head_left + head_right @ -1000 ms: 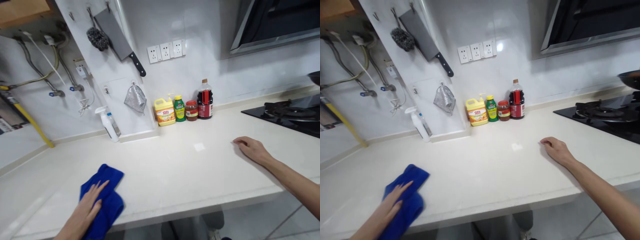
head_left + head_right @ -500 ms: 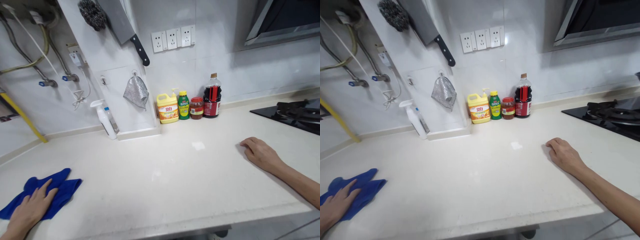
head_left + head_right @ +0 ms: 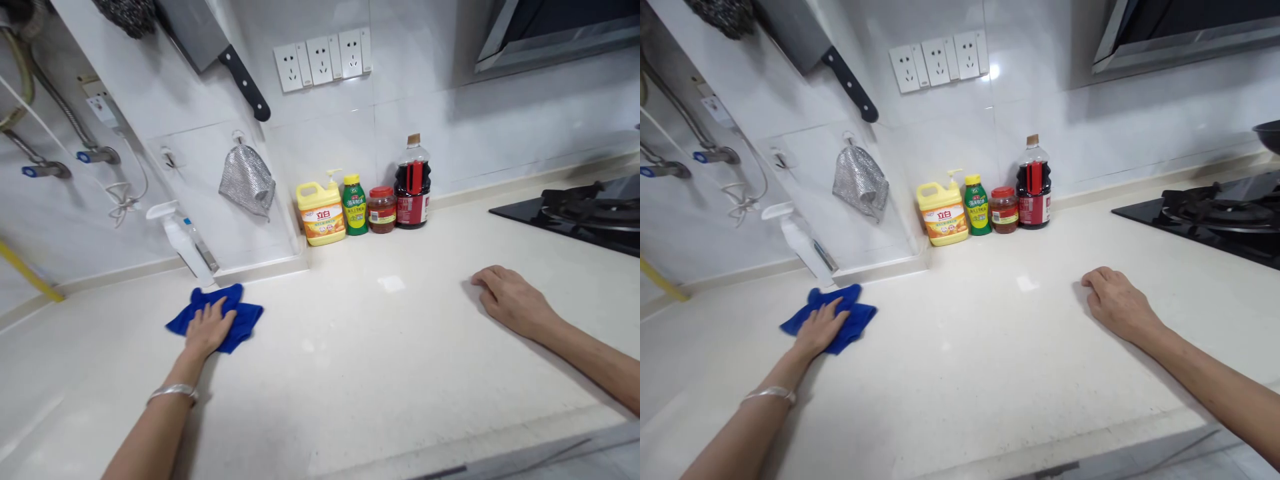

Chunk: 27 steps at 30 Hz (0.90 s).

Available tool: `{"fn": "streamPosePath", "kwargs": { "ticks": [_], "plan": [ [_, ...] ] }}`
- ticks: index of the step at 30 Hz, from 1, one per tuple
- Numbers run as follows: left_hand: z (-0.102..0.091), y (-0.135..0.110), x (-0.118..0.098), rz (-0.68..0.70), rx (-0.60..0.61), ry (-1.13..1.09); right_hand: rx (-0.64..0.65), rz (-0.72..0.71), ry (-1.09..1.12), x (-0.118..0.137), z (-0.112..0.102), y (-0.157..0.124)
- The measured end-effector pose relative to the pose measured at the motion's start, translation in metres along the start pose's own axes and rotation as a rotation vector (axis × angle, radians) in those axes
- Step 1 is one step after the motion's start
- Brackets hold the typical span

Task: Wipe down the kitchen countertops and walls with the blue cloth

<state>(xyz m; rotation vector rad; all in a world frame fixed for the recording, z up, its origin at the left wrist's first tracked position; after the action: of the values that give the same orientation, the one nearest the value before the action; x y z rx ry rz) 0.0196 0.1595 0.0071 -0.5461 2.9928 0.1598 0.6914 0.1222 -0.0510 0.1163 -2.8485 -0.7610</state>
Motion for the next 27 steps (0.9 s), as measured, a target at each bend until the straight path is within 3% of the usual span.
{"fn": "streamPosePath", "kwargs": {
  "ticks": [6,9,13,17,21,24,27],
  "plan": [
    [0.018,-0.025,-0.151,0.111,0.061,-0.04,-0.042,0.023,0.017,0.01,-0.007,0.002],
    [0.021,-0.049,-0.203,0.244,0.074,-0.061,-0.044,0.046,0.008,0.014,-0.009,0.004],
    [0.024,-0.089,-0.25,0.445,0.115,-0.083,-0.028,0.067,0.006,0.02,-0.013,0.007],
    [0.025,-0.143,-0.285,0.636,0.17,-0.104,0.007,0.104,0.013,0.026,-0.021,0.008],
    [0.024,-0.206,-0.302,0.795,0.228,-0.129,0.006,0.121,0.058,0.028,-0.025,0.007],
    [0.019,-0.241,-0.297,0.868,0.283,-0.15,-0.011,0.112,0.093,0.022,-0.024,0.005],
    [0.011,-0.257,-0.274,0.933,0.324,-0.168,-0.041,0.078,0.181,0.013,-0.024,0.005]
  ]
}}
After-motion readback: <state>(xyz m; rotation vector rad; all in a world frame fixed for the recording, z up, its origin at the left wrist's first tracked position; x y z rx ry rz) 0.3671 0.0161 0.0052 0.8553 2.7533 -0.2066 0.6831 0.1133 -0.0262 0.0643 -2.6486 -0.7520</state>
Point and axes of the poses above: each hand's wrist, its own y-axis towards the middle knuckle, its own z-axis out of the palm, x = y × z, the point moved 5 cm from there along y, towards the middle knuckle, and after that the axes turned 1 degree about -x, right-handed, at the moved point
